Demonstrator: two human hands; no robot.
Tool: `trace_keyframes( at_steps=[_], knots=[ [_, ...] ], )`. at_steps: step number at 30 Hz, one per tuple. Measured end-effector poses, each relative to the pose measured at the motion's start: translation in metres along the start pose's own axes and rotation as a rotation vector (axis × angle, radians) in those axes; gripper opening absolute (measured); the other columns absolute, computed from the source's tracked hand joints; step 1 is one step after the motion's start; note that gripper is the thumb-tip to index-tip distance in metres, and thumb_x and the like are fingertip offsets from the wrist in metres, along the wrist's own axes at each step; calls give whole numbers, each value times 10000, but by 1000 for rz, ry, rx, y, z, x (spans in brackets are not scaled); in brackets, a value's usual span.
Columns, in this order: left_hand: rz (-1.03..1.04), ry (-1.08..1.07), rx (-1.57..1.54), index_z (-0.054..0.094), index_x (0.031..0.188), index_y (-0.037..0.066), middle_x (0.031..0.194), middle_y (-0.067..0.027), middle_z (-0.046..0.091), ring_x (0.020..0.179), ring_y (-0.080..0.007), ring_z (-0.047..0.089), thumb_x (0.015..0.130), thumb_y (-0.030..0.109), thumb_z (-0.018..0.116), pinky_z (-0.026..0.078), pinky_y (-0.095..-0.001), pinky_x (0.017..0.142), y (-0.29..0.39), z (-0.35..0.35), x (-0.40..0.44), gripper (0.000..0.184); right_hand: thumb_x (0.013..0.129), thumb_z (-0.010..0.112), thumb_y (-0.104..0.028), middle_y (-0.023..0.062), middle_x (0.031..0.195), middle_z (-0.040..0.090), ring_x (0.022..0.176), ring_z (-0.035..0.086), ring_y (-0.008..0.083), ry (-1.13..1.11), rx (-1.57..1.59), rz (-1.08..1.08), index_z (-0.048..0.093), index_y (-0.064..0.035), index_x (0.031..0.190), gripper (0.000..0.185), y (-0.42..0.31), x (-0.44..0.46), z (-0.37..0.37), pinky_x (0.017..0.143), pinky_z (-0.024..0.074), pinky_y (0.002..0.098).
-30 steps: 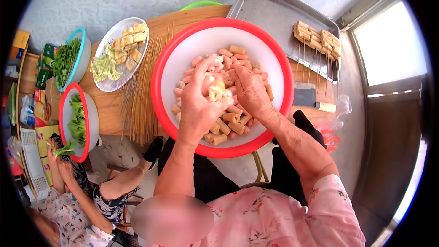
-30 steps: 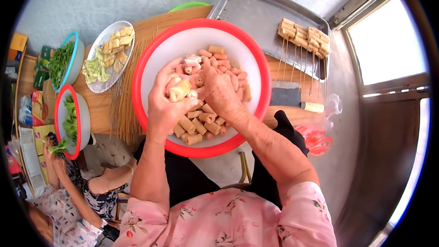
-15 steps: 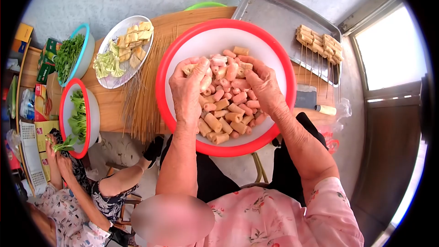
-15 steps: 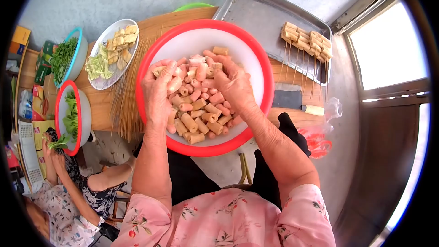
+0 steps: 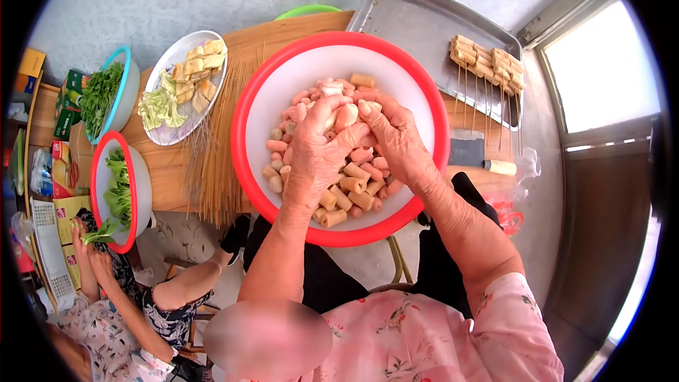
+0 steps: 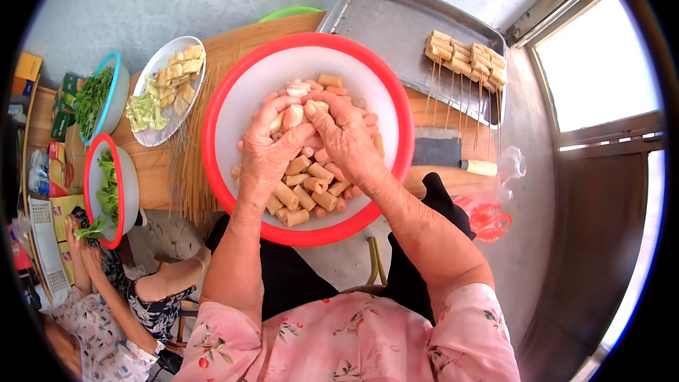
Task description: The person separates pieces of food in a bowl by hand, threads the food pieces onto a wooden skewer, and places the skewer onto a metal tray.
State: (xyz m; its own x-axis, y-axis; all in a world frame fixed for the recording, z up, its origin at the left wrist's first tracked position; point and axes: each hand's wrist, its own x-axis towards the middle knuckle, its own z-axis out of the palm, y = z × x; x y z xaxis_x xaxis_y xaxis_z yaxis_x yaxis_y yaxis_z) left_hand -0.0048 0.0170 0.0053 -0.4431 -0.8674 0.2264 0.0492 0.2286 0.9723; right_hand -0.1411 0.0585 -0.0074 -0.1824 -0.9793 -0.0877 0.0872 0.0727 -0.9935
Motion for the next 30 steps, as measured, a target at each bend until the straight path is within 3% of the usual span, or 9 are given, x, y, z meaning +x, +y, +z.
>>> trace_keyframes(
  at_steps=[3, 6, 9, 11, 12, 20, 22, 24, 30],
  knots=[
    [-61, 31, 76, 559, 1101, 12, 1199, -90, 550, 1100, -193, 542, 818, 75, 673, 457, -293, 914, 5, -1, -4, 312, 953, 522, -229, 100, 1078, 585, 896, 597, 139, 16, 214, 18, 598, -17, 1105, 272, -8, -3, 9, 740, 530, 244],
    [-80, 26, 3, 564, 1100, 13, 1173, -82, 557, 1096, -187, 545, 810, 67, 678, 482, -261, 869, 6, -4, -6, 316, 950, 528, -238, 86, 1016, 585, 831, 605, 141, 59, 244, 141, 581, -19, 1126, 286, -9, -1, 12, 647, 543, 241],
    [77, 11, 289, 545, 1090, 7, 1138, -95, 568, 1057, -184, 566, 805, 67, 688, 508, -256, 826, 14, 0, -7, 325, 956, 516, -258, 70, 961, 582, 777, 605, 142, 158, 709, 367, 545, -27, 1184, 326, -9, 5, 12, 555, 529, 225],
    [-56, 79, -3, 531, 1085, 8, 1120, -108, 576, 1027, -183, 580, 804, 64, 687, 516, -267, 821, 6, -3, -4, 326, 960, 504, -284, 86, 951, 595, 775, 609, 135, 3, 388, 211, 512, -31, 1224, 366, -8, 3, 9, 489, 508, 205],
    [-117, 103, -144, 524, 1082, 8, 1110, -115, 581, 1012, -183, 587, 804, 62, 686, 520, -273, 819, 5, -5, -2, 327, 938, 534, -335, 127, 1084, 589, 947, 598, 162, 13, 437, 206, 505, -19, 1222, 425, -7, 6, 6, 765, 529, 282],
    [-265, 116, -410, 503, 1097, 16, 1105, -101, 569, 973, -158, 590, 762, -12, 709, 534, -278, 820, 22, -8, 0, 394, 934, 537, -361, 113, 1162, 575, 1030, 568, 167, -19, -5, -64, 474, -21, 1295, 500, -10, 6, -9, 837, 506, 293],
    [-345, 146, -346, 502, 1130, 10, 1138, -87, 551, 998, -152, 572, 755, -49, 702, 529, -265, 824, 22, -5, 1, 429, 938, 544, -308, 107, 1157, 577, 996, 577, 150, -93, 104, 18, 503, -13, 1268, 445, -14, 0, -5, 812, 511, 272],
    [94, 182, 118, 512, 1150, 0, 1150, -90, 546, 1020, -155, 562, 744, -58, 701, 535, -265, 815, 0, -2, 2, 451, 941, 542, -257, 75, 1086, 588, 967, 574, 130, -108, 215, -2, 520, -8, 1243, 392, -12, -2, 3, 768, 516, 250],
    [-48, 1, -254, 470, 1254, -26, 1258, -145, 513, 1131, -190, 514, 828, 55, 652, 453, -306, 948, 7, 0, -1, 470, 872, 577, 16, 11, 832, 597, 696, 567, 70, 113, 331, 33, 530, 36, 1186, 317, -20, -1, 3, 628, 506, 207]
  ],
)
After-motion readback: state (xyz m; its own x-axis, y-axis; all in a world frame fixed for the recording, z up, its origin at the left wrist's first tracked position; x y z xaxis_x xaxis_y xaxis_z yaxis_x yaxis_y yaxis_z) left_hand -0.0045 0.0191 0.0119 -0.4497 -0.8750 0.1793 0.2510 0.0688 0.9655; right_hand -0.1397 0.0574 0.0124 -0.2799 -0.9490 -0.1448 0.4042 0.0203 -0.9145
